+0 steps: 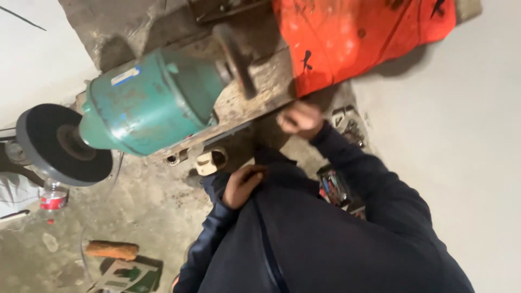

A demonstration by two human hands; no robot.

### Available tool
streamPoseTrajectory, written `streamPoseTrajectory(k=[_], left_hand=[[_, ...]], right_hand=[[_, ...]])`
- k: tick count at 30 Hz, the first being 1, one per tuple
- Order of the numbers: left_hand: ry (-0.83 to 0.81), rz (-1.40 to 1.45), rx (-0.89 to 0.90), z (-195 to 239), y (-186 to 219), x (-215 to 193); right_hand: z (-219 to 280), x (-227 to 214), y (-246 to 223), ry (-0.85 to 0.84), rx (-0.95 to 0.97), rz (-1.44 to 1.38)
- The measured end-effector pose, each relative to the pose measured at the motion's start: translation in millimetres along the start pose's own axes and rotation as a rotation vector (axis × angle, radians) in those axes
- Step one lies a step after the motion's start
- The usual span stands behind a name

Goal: Cleaning rust and debris off small metal bolts and nails using a bench grinder equipped with a wire brush wheel.

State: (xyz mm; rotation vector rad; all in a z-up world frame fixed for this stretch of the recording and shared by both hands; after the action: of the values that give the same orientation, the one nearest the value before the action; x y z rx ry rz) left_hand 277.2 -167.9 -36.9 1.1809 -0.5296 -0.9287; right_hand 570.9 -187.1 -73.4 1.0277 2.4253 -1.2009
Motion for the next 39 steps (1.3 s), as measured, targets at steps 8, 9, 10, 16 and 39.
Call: streamPoseTrajectory(k=[8, 9, 10, 16, 39], left_hand=[[0.275, 0.195, -0.108, -1, -29, 38], [0.284, 0.258, -0.096, 1, -34, 42], [0.295, 0.254, -0.09, 3, -35, 46], [0.466, 0.237, -0.038, 17, -37, 67], [0.453, 0.201, 0.008, -98, -60, 206]], right_hand=[[-158, -83, 161, 0.103, 0.052, 0.097], [-176, -82, 173, 0.095, 0.031, 0.1], [-180, -78, 190, 0.098, 0.02, 0.093], [-184, -98, 210, 0.184, 0.024, 0.149], [-113, -126, 251, -0.274, -0.016, 0.024]])
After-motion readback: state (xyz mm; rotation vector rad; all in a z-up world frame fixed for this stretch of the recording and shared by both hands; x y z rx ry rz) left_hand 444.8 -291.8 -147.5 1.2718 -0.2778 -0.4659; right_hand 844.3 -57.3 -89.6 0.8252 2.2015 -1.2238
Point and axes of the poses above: each hand's wrist, its own z-axis away from the middle knuckle, its own x-axis out of the palm, y = z × x, the point moved 2 cm from there along -z, towards the middle knuckle, and after that the axes turned 4 degrees about -z, right-handed, at the moved point
